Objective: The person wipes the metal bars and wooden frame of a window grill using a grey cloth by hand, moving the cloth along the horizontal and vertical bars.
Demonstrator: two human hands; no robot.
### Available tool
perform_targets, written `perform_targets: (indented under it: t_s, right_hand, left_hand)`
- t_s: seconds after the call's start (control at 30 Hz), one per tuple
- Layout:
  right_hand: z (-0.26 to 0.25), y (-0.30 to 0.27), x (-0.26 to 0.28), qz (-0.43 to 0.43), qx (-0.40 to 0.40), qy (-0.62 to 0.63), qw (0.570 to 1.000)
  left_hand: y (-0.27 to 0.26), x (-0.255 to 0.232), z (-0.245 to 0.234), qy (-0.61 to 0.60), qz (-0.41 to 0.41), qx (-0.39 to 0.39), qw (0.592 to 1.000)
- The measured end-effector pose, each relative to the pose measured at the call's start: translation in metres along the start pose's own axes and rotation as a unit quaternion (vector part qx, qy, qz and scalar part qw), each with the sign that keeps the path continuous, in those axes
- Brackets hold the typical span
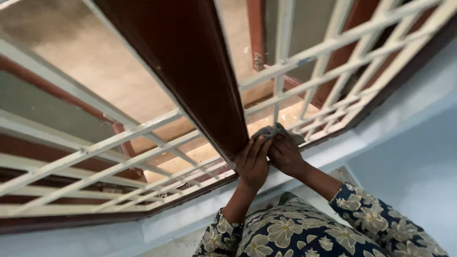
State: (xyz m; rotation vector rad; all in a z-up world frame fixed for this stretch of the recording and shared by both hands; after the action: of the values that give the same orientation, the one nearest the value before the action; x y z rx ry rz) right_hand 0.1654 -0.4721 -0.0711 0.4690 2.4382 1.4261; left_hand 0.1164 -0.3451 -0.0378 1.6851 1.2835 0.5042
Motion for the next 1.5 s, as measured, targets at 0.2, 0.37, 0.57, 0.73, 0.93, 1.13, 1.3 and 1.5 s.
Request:
perform_targets:
  t_s: [0.2,0.37,0.57,0.73,0.93,1.13,1.3,1.5]
  right_hand:
    - [0.002,-0.023,-0.024,-0.090,-0.018,0.034,0.995]
    - [-0.001,-0.028,-0.048,-0.172,-0.017,0.051,0.984]
    - [-0.035,-0.038,-0.097,-0.199,0.018,0.098,0.975]
    - [-0.060,-0.052,-0.131,-0.179,0.026,0.086,0.980]
    - [-0.080,-0.069,-0.149,-0.123,-0.019,0.113,0.986]
    - [-0.096,-0.094,-0.166,-0.070,-0.019,0.120,0.990]
    - [-0.107,-0.118,-0.178,-0.041,-0.006,0.104,0.994]
    - [-0.128,-0.137,-0.194,-0.030,-0.010,0.048,0.998]
  left_hand:
    - [-0.011,-0.013,0.012,0.131,-0.013,-0.012,0.991]
    - [-0.015,-0.021,0.021,0.125,-0.052,-0.027,0.990]
    - [-0.009,-0.062,0.054,0.103,-0.126,-0.065,0.985]
    - [0.008,-0.104,0.092,0.123,-0.166,-0.115,0.972]
    - [0.019,-0.144,0.115,0.123,-0.202,-0.128,0.963]
    - [0.022,-0.168,0.141,0.112,-0.205,-0.106,0.966]
    - [0.018,-0.164,0.166,0.110,-0.160,-0.040,0.980]
    - [0.005,-0.152,0.231,0.111,-0.077,0.028,0.990]
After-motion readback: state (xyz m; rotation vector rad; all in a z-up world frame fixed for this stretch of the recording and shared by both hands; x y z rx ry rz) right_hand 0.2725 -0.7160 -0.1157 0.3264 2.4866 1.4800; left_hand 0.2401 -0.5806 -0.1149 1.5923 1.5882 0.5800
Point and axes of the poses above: each hand's wrist, its own y-axis towards the middle knuckle, its own z-axis out of the palm, x = y × z, the point moved 5 cm from there along y, towards the middle knuckle, and after that the axes turned 11 degrees about -z, right-handed, at the moved point
